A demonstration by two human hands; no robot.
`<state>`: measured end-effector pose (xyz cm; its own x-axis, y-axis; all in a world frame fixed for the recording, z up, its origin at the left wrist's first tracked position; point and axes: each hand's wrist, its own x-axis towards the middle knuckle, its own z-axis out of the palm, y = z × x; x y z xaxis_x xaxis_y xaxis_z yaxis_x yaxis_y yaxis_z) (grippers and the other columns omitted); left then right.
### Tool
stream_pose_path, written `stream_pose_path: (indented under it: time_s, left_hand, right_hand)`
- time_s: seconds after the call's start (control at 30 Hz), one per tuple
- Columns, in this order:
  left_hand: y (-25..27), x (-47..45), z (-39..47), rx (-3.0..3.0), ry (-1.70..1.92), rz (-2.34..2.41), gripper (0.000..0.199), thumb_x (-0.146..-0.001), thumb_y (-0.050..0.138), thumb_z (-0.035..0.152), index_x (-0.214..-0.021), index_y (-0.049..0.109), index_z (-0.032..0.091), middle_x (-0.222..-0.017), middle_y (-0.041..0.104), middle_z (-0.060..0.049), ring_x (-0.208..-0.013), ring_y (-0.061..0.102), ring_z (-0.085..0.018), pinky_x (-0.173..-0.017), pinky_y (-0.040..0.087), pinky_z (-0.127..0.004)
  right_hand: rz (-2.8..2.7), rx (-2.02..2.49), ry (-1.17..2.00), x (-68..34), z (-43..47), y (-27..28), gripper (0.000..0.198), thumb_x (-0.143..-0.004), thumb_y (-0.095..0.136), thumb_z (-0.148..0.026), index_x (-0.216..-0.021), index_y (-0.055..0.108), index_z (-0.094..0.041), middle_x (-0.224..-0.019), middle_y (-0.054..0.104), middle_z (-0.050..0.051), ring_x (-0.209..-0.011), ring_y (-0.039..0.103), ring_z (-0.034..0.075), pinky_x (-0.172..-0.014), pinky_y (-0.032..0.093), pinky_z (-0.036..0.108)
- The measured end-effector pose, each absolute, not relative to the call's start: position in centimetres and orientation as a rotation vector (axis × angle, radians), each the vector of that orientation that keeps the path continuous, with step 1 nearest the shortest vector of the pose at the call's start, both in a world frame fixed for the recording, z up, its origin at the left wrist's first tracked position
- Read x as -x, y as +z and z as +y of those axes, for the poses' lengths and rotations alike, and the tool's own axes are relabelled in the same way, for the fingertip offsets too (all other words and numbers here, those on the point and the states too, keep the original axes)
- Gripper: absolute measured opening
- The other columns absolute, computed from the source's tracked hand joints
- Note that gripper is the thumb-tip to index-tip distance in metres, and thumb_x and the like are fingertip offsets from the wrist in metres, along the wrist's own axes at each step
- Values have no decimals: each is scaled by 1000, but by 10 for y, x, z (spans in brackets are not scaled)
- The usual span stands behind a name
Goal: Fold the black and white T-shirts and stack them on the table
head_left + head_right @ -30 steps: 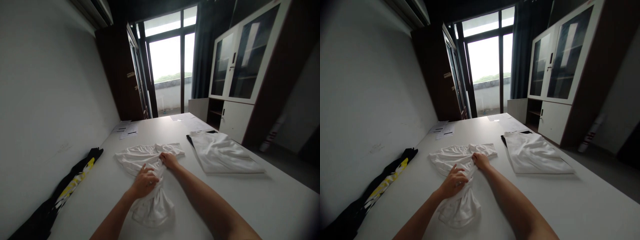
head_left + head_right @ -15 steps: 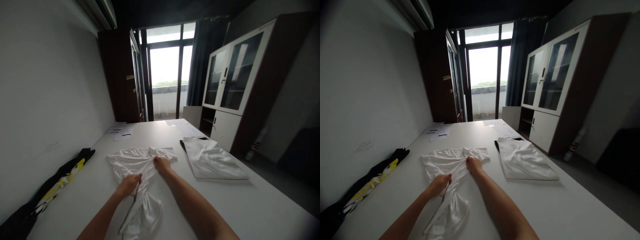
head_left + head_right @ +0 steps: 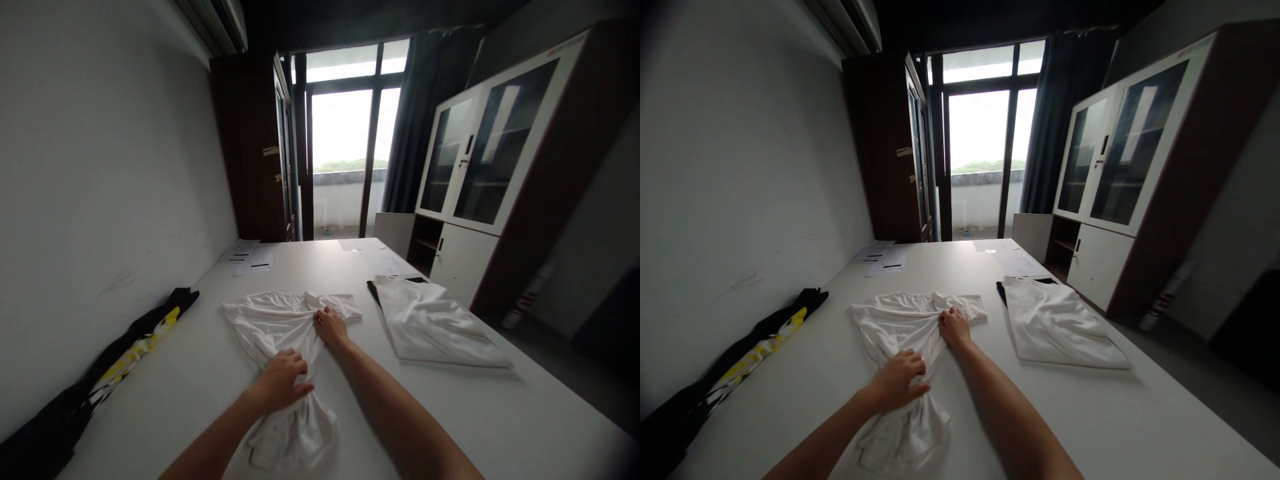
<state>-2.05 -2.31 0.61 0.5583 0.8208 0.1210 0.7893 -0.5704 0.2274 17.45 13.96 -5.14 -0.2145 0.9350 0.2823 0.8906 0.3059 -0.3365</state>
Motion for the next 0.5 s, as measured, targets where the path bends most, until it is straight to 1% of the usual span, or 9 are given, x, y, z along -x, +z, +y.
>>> stream_pose_path:
  time_s: [0.1, 0.17, 0.27, 0.33, 0.43, 0.5]
  left_hand:
    - [6, 17, -31, -2689, 182, 1297, 33, -85, 73, 52, -84, 69, 19, -96, 71, -7, -98, 63, -27, -93, 44, -38]
    - [8, 20, -34, -2695, 103, 1209, 38, -83, 75, 55, -77, 68, 19, -88, 71, -6, -93, 65, -26, -92, 44, -38]
    - [14, 26, -37, -2657, 33, 1007, 45, -82, 74, 60, -67, 63, 19, -76, 69, -3, -84, 66, -23, -88, 43, -34]
    - [17, 28, -38, -2616, -1, 859, 48, -84, 72, 61, -64, 61, 19, -72, 68, -1, -80, 65, -20, -90, 42, -34]
    - [17, 25, -41, -2583, 8, 742, 43, -85, 72, 60, -71, 64, 20, -80, 69, 0, -85, 64, -19, -100, 39, -38]
    - [15, 19, -44, -2600, 74, 709, 38, -85, 74, 55, -74, 64, 20, -88, 68, -1, -90, 63, -19, -102, 39, -37]
  right_hand:
    - [-2159, 1618, 147, -174, 142, -54, 18, -97, 59, -35, -106, 72, -25, -116, 63, 8, -113, 54, 23, -92, 38, 30]
    - [-2162, 1630, 146, -174, 143, -56, 18, -98, 59, -35, -106, 72, -25, -115, 63, 8, -113, 54, 23, -91, 38, 31]
    - [-2166, 1649, 138, -173, 143, -56, 18, -98, 58, -33, -106, 71, -24, -115, 64, 9, -112, 54, 23, -90, 37, 31]
    - [-2174, 1649, 140, -172, 142, -55, 18, -99, 57, -33, -106, 71, -24, -114, 64, 9, -112, 54, 23, -91, 37, 31]
    - [-2182, 1653, 138, -172, 141, -54, 20, -100, 54, -32, -105, 71, -23, -113, 64, 9, -111, 55, 23, -92, 37, 32]
    - [-2184, 1659, 133, -172, 141, -53, 20, -100, 53, -32, -104, 70, -23, -112, 65, 9, -109, 55, 23, -90, 37, 32]
